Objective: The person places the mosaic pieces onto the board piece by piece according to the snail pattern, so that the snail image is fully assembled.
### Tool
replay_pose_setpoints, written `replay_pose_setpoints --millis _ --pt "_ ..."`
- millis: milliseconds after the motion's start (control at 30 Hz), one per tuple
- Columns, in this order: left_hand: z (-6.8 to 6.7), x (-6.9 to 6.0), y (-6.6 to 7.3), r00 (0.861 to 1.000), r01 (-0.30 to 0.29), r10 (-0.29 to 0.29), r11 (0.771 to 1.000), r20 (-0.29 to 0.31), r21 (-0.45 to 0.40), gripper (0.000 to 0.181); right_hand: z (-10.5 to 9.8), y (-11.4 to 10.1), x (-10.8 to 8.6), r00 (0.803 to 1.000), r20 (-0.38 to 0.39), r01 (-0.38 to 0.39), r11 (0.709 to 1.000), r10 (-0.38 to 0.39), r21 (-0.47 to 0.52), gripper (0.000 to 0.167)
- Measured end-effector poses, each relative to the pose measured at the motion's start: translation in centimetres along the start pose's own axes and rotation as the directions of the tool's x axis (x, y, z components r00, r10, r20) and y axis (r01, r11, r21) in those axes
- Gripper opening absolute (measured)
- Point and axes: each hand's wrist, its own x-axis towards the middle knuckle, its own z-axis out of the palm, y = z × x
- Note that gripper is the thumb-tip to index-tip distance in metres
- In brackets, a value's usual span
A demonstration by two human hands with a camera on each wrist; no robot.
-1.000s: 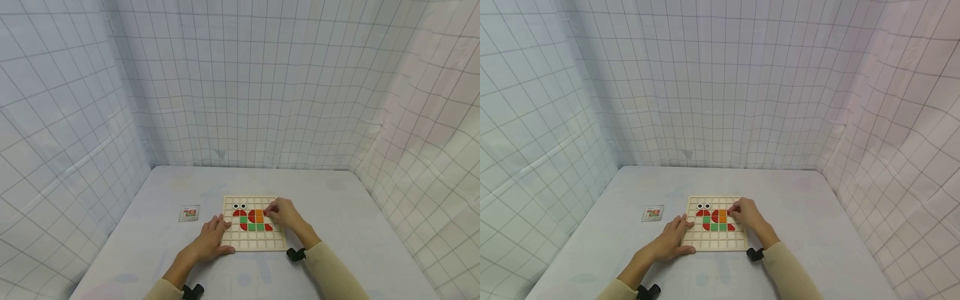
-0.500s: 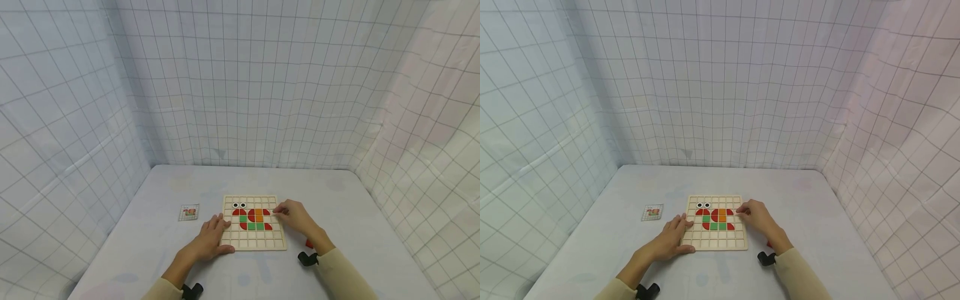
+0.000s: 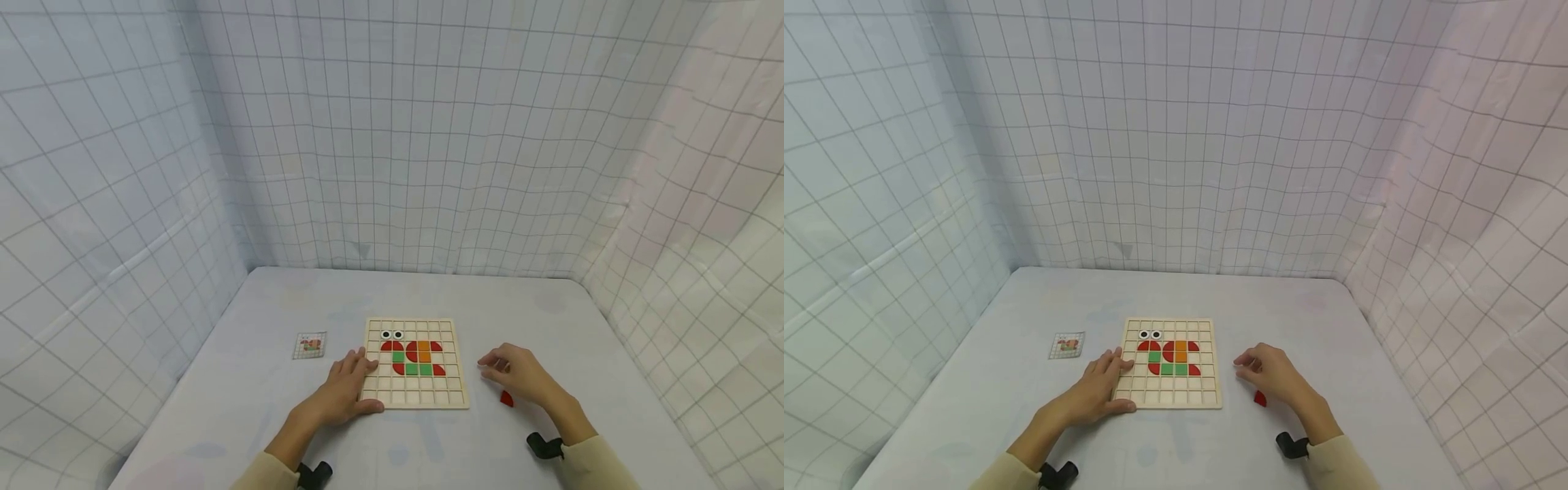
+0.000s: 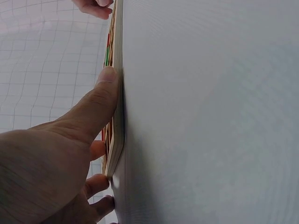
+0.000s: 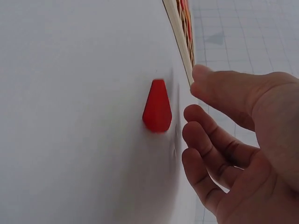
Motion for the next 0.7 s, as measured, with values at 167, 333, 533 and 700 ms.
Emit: replay_pose_setpoints --millis 167,333,533,700 --pt "0.0 -0.1 0.1 1.000 0.001 -0.001 1.000 -0.005 -0.012 0.089 -1.2 1.7 -2.0 0.998 0.049 0.023 0.998 -0.026 0.067 0.022" --pt "0.1 -0.1 0.0 1.000 -0.002 0.002 1.000 -0.009 -0.011 0.088 -1.9 2.9 -3.5 0.995 0.076 0.060 0.991 -0.070 0.123 0.031" --pt "0.1 -0.1 -0.1 1.000 -0.008 0.007 1.000 -0.014 -0.012 0.089 -2.0 3.5 -4.1 0.992 0.085 0.079 0.986 -0.092 0.145 0.028" --pt "0.2 -0.1 -0.1 1.000 -0.010 0.010 1.000 -0.012 -0.011 0.089 -1.6 3.4 -4.1 0.994 0.055 0.084 0.989 -0.092 0.124 0.022"
